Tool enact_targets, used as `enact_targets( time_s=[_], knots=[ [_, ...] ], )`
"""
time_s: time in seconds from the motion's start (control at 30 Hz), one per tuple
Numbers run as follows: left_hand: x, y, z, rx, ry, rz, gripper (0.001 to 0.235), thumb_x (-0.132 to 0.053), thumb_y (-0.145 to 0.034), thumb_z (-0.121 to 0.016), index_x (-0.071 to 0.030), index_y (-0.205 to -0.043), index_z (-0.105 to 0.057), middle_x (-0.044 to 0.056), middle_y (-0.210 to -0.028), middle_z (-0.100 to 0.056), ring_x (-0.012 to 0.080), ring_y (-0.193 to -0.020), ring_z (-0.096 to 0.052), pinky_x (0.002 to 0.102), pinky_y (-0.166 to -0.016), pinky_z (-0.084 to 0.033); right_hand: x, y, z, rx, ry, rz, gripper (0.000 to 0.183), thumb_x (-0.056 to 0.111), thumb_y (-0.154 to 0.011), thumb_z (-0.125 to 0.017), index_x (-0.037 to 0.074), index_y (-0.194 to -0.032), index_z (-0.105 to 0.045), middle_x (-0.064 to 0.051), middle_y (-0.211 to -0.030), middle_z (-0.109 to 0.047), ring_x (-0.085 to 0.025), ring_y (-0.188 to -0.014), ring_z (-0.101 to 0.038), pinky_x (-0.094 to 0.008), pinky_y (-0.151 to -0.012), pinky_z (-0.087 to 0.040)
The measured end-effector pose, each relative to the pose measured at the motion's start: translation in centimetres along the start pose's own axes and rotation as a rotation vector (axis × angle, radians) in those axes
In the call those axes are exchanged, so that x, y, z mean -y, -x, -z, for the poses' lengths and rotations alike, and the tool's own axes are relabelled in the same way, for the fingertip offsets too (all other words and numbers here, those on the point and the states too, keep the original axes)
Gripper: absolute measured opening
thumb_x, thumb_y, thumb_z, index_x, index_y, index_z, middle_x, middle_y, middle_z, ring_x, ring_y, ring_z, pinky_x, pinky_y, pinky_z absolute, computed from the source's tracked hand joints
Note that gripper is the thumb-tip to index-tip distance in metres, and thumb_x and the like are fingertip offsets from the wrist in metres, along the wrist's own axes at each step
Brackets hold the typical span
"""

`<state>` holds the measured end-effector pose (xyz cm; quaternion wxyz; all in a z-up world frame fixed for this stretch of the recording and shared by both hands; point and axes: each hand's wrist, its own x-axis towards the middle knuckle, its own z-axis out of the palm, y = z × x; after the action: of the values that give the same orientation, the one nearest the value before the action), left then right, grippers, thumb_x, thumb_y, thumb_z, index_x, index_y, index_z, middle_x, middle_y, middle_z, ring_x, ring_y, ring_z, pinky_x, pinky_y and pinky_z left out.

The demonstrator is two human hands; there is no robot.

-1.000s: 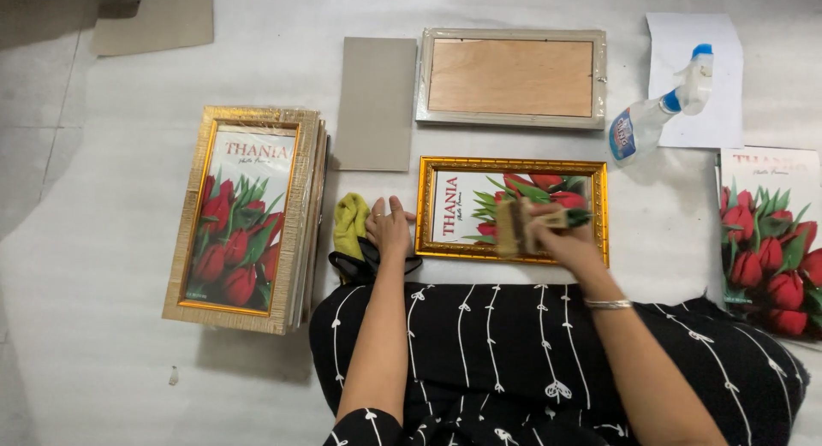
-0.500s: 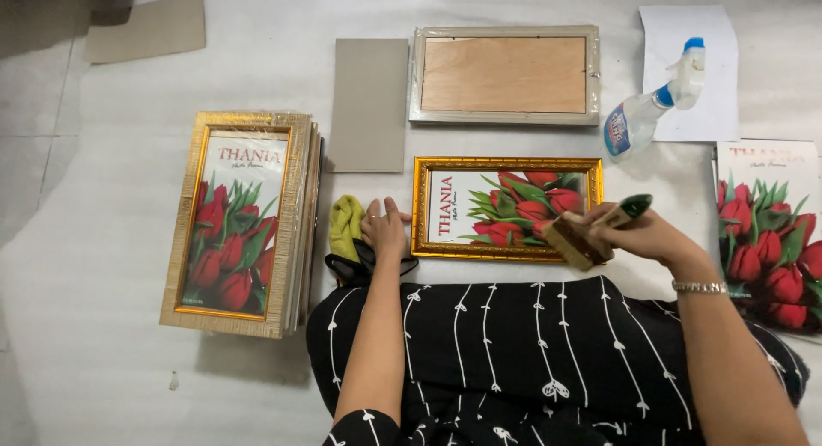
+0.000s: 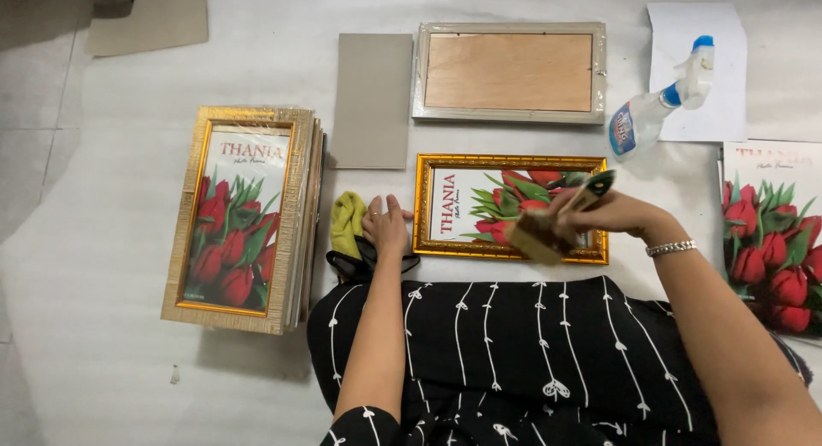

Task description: Cleaning and dusting picture frames using a brush, spray cleaner, and cloth

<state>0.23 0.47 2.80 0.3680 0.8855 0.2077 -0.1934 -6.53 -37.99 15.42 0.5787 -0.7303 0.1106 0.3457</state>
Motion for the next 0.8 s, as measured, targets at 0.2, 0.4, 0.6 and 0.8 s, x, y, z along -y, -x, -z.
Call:
enact_targets(
  time_s=[0.2, 0.4, 0.6, 0.8],
  knots=[
    [-1.7, 1.3, 0.9, 0.002, 0.095, 0.051, 0.063, -0.074, -0.102, -0.018, -0.038, -0.117, -0.067, -0.002, -0.162, -0.025, 0.0220, -0.153, -0.012, 0.039, -0.128, -0.011, -1.3, -2.9, 3.1, -0.487, 0.290, -0.009, 0.051, 0.037, -0.078, -0.080, -0.003, -0.109, -0.076, -0.030, -0.109, -0.072, -0.044, -0.111, -0.066, -0.052, -0.097, -0.049],
    [-0.1, 0.2, -0.1, -0.007, 0.000, 0.005, 0.075, -0.071, -0.104, -0.012, -0.036, -0.088, -0.076, -0.007, -0.164, -0.028, 0.0284, -0.150, -0.020, 0.043, -0.125, -0.015, -2.1, -5.5, 2.1, -0.581, 0.737, 0.391, 0.027, 0.041, -0.092, -0.069, 0.034, -0.117, -0.073, -0.005, -0.107, -0.072, -0.034, -0.105, -0.070, -0.045, -0.093, -0.057],
    [-0.5, 0.4, 0.2, -0.003, 0.013, 0.027, 0.073, -0.071, -0.103, -0.013, -0.035, -0.092, -0.076, -0.007, -0.165, -0.027, 0.0269, -0.151, -0.019, 0.042, -0.126, -0.014, 2.0, -5.7, -5.3, 0.127, 0.384, 0.299, 0.034, 0.023, -0.088, -0.072, 0.008, -0.119, -0.073, -0.027, -0.105, -0.075, -0.046, -0.102, -0.071, -0.057, -0.096, -0.055],
    [-2.9, 3.2, 2.2, -0.020, 0.127, 0.069, 0.069, -0.076, -0.101, -0.019, -0.031, -0.143, -0.049, 0.005, -0.157, -0.029, 0.0239, -0.152, -0.016, 0.038, -0.126, -0.013, 1.9, -9.4, -0.2, -0.498, 0.751, 0.473, 0.021, 0.033, -0.093, -0.067, 0.019, -0.106, -0.074, -0.007, -0.114, -0.075, -0.038, -0.102, -0.070, -0.051, -0.088, -0.056]
  ],
)
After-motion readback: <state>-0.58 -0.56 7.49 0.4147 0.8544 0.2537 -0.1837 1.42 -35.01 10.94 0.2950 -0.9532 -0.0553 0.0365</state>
